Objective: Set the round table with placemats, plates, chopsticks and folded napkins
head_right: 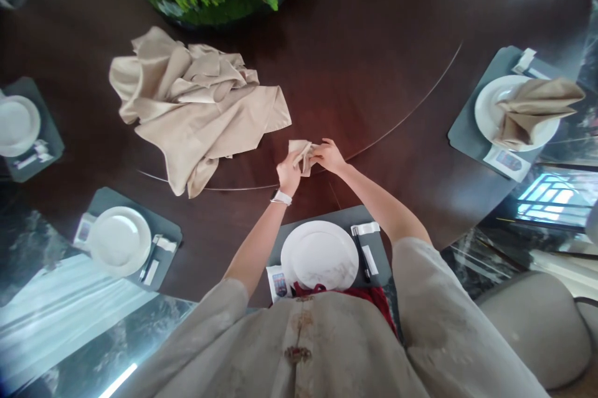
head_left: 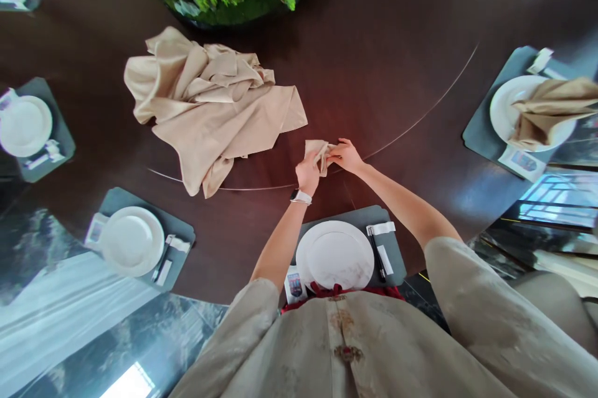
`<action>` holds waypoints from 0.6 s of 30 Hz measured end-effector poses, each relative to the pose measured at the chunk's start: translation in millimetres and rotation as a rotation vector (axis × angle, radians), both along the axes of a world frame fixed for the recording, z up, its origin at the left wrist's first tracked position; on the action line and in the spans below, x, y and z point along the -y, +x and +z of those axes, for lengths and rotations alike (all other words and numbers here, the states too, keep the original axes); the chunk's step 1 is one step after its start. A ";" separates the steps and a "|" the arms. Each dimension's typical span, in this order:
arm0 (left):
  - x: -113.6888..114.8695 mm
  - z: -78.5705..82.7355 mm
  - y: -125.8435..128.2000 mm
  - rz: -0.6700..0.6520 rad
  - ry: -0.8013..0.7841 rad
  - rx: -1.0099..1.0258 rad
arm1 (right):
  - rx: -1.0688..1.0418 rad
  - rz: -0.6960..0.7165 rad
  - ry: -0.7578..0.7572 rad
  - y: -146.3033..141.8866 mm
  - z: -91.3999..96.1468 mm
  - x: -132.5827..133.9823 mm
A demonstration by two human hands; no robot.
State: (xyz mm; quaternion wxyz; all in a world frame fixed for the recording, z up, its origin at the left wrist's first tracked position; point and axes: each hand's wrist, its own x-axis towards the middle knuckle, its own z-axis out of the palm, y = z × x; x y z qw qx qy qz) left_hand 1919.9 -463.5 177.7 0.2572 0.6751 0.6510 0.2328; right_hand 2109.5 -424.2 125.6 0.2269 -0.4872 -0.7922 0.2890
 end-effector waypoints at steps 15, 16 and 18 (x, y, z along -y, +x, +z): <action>0.3 -27.2 -23.2 -0.135 -0.016 0.026 | 0.138 -0.051 -0.374 -22.4 30.7 -69.0; 0.6 -26.6 -21.9 -0.122 -0.058 0.050 | 0.151 -0.014 -0.412 -21.4 34.4 -72.2; -0.9 -23.0 -17.6 -0.123 -0.133 0.120 | 0.231 -0.031 -0.380 -27.3 41.0 -73.8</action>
